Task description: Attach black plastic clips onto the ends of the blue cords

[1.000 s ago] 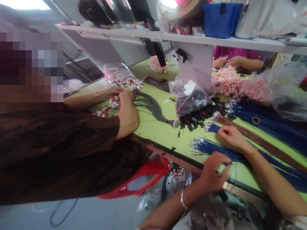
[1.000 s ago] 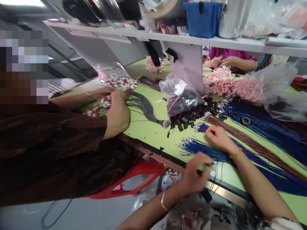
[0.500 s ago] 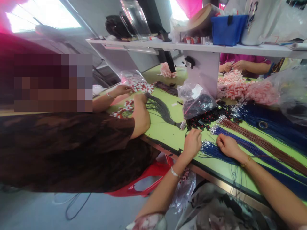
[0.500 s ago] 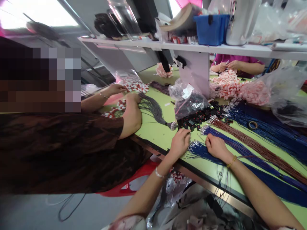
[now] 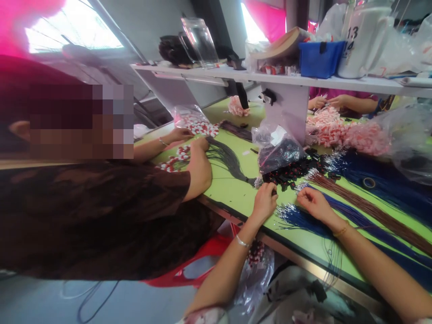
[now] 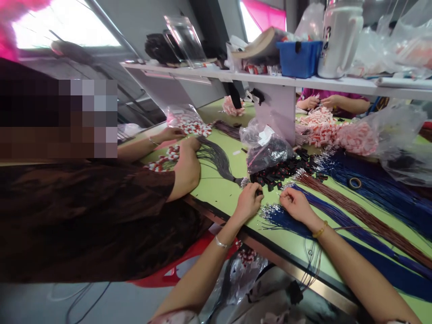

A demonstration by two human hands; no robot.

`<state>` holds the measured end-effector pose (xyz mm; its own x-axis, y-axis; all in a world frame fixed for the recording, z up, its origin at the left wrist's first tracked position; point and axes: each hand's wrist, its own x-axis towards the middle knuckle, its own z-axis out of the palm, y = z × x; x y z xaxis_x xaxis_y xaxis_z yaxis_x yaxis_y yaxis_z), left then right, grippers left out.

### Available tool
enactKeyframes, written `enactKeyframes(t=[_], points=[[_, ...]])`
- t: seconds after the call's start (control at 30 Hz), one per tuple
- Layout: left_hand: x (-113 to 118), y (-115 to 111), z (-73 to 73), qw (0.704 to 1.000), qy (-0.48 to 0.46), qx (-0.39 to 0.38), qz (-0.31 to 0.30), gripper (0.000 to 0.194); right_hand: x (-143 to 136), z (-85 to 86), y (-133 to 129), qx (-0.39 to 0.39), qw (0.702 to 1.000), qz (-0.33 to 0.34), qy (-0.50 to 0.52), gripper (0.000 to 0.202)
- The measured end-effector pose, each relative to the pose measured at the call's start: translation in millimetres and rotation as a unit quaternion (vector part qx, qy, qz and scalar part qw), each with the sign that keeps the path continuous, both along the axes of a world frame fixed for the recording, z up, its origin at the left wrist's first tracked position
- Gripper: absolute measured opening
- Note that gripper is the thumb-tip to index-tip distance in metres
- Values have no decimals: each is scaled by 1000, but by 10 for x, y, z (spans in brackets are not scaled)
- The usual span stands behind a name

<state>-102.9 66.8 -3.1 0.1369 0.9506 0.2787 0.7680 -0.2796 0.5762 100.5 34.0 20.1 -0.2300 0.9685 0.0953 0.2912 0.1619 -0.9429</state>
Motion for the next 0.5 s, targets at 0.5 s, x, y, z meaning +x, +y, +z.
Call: enactKeyframes(t=[0.5], points=[[369, -510, 224, 637, -661, -387, -84, 50, 9, 278, -353, 86, 991, -40, -95, 12]])
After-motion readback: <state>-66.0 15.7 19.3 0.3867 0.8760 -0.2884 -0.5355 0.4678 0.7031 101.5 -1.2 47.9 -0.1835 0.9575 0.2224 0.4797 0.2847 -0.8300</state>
